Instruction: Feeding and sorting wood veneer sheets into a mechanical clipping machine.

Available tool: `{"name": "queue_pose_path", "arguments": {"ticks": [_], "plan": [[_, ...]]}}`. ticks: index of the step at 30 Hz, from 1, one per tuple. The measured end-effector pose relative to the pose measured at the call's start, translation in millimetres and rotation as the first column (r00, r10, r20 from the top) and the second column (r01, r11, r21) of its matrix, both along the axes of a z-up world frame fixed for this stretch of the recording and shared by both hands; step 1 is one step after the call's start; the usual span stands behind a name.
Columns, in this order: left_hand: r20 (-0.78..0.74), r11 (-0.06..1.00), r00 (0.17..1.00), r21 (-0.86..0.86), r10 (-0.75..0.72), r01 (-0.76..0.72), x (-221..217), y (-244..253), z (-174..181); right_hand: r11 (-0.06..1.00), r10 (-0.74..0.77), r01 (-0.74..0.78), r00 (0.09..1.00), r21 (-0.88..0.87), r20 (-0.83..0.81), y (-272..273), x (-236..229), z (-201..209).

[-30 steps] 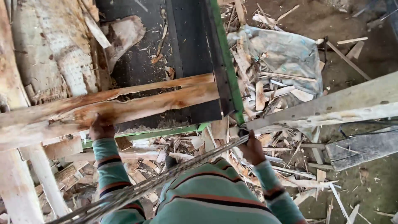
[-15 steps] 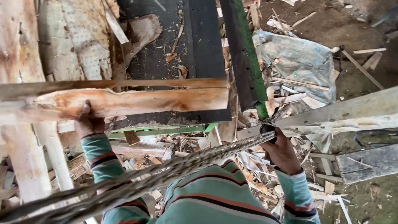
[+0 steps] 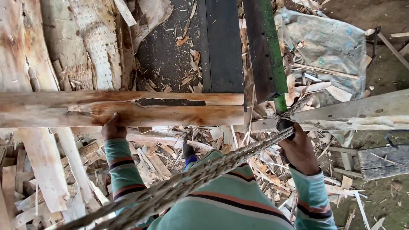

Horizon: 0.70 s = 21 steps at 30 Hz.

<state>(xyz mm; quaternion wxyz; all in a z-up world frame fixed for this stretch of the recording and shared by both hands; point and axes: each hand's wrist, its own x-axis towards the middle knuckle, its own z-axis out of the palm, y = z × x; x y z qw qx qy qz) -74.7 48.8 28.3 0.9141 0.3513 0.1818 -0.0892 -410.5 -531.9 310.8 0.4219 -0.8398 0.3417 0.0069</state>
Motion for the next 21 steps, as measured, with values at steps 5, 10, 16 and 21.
{"name": "queue_pose_path", "arguments": {"ticks": [5, 10, 16, 21], "plan": [[-0.021, 0.999, 0.999, 0.031, 0.033, -0.033, -8, -25, 17, 0.999, 0.003, -0.006, 0.997, 0.036, 0.073, 10, 7, 16], [0.080, 0.986, 0.988, -0.090, -0.133, 0.140, -39, -104, 16, 1.000, -0.007, 0.007, 1.000, -0.017, 0.008, 0, 1, -4], [-0.031, 0.955, 0.963, -0.148, -0.266, 0.259, -93, -221, -5, 0.993, -0.058, 0.056, 0.998, 0.105, 0.015, 11, 8, 18], [-0.120, 0.979, 0.978, -0.139, -0.168, 0.151, -109, -202, 52, 0.992, -0.055, 0.052, 0.998, 0.113, 0.022, 9, 6, 12]]}}
